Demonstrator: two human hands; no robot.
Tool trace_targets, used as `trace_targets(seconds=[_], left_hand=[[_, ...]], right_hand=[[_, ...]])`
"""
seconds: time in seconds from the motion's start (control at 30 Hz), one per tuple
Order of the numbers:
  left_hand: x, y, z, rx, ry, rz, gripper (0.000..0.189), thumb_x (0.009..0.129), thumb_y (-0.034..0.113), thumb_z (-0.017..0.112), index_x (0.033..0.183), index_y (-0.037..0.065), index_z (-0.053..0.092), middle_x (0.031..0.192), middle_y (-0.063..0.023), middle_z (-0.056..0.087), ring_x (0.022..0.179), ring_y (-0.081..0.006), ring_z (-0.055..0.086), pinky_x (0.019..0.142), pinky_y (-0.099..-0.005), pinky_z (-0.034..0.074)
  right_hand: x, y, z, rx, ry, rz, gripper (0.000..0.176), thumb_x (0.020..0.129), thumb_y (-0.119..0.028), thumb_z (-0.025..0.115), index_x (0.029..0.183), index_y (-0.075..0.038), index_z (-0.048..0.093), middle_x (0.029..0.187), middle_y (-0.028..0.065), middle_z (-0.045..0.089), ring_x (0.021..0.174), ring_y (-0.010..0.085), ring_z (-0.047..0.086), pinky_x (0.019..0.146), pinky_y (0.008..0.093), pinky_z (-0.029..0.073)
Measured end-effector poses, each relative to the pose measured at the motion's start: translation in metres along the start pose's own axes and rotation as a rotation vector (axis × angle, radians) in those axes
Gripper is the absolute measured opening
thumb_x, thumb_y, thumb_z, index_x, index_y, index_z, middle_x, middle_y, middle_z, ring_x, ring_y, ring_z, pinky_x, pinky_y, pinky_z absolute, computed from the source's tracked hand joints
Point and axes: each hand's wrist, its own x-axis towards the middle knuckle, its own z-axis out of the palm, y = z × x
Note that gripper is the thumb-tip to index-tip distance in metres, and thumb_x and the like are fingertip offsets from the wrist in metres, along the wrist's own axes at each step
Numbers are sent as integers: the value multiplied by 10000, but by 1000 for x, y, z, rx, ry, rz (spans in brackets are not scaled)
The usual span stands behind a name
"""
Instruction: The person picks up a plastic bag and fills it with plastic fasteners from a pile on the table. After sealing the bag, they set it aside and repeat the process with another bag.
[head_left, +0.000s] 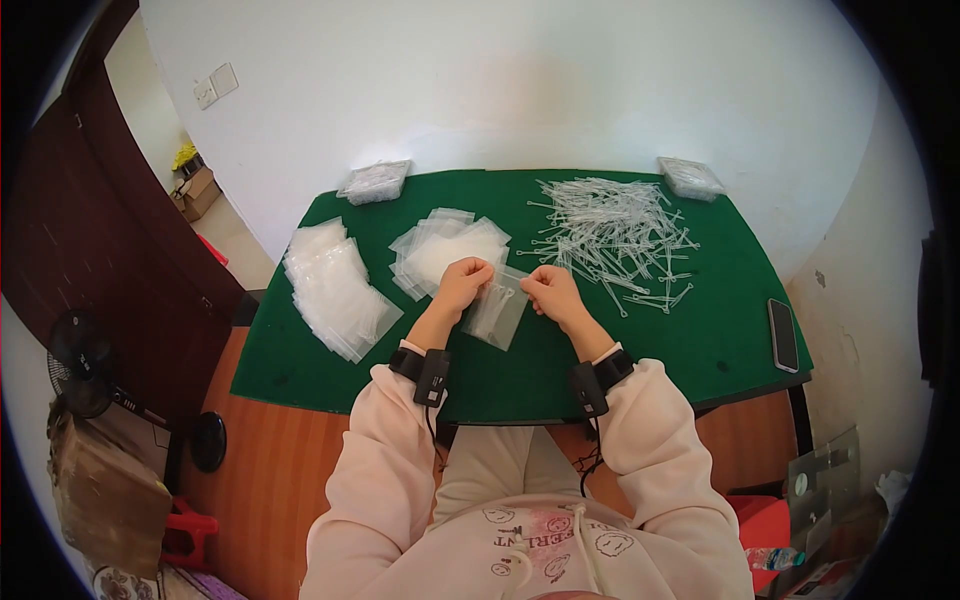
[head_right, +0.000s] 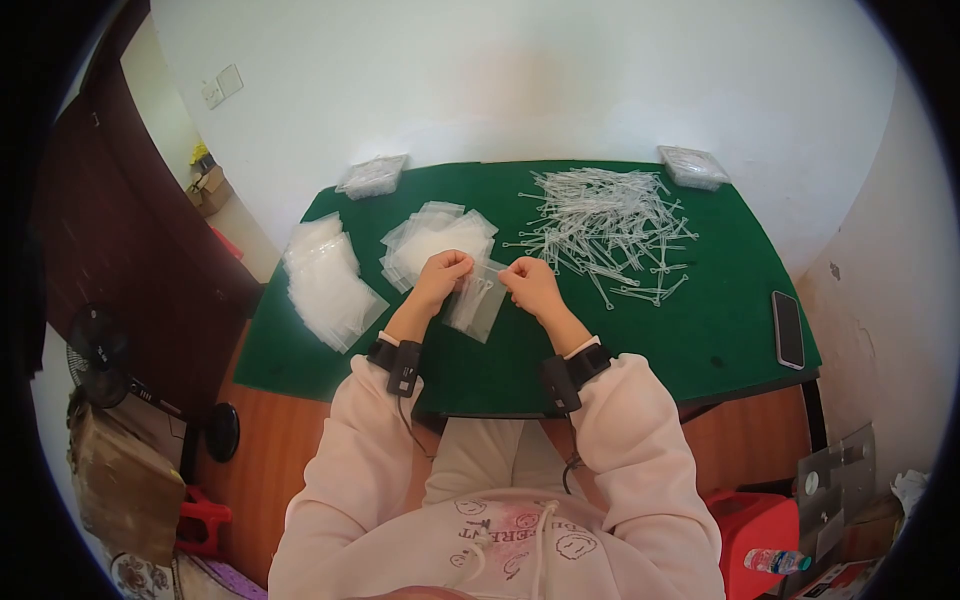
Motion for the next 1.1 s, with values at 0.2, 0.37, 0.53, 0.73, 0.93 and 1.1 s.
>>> trace_targets(seconds=[0.2,0.37,0.53,0.73,0.93,1.1], left_hand=[[-9,11,-1,64,-277,-164,126,845,168,537,819,49,569,708,12,533,625,-59,474,570,-200,389],[-11,6,13,98,-378,26,137,843,168,531,805,42,569,687,14,530,607,-58,470,551,-196,382],[-8,0,18,259,-305,135,173,820,179,542,754,22,572,614,13,520,546,-66,449,503,-216,365],[-6,-3,16,329,-249,181,186,810,183,547,758,7,576,603,5,526,543,-67,449,501,-226,368],[-3,1,7,414,-195,245,181,808,173,552,769,-1,584,625,-3,542,565,-72,476,528,-226,392],[-4,2,-2,491,-141,222,156,809,147,554,771,-1,580,648,0,547,593,-70,504,556,-212,409]], right_hand=[[7,6,-8,72,153,-103,146,790,-143,604,706,-40,544,571,-14,504,464,60,452,422,192,348],[2,8,-2,44,16,-174,147,808,-142,589,711,-41,547,576,-23,497,477,48,433,432,187,335],[3,10,2,-87,-49,-244,149,789,-142,597,707,-22,562,582,-12,515,512,59,440,467,217,354],[4,13,4,-118,2,-271,153,778,-140,604,700,-13,568,583,-6,520,522,65,442,479,230,360],[6,8,-4,91,159,-95,150,811,-143,586,722,-27,556,584,-18,504,493,47,423,452,205,339],[4,3,-11,184,176,24,138,805,-128,584,713,-29,556,587,-23,503,482,47,412,445,213,335]])
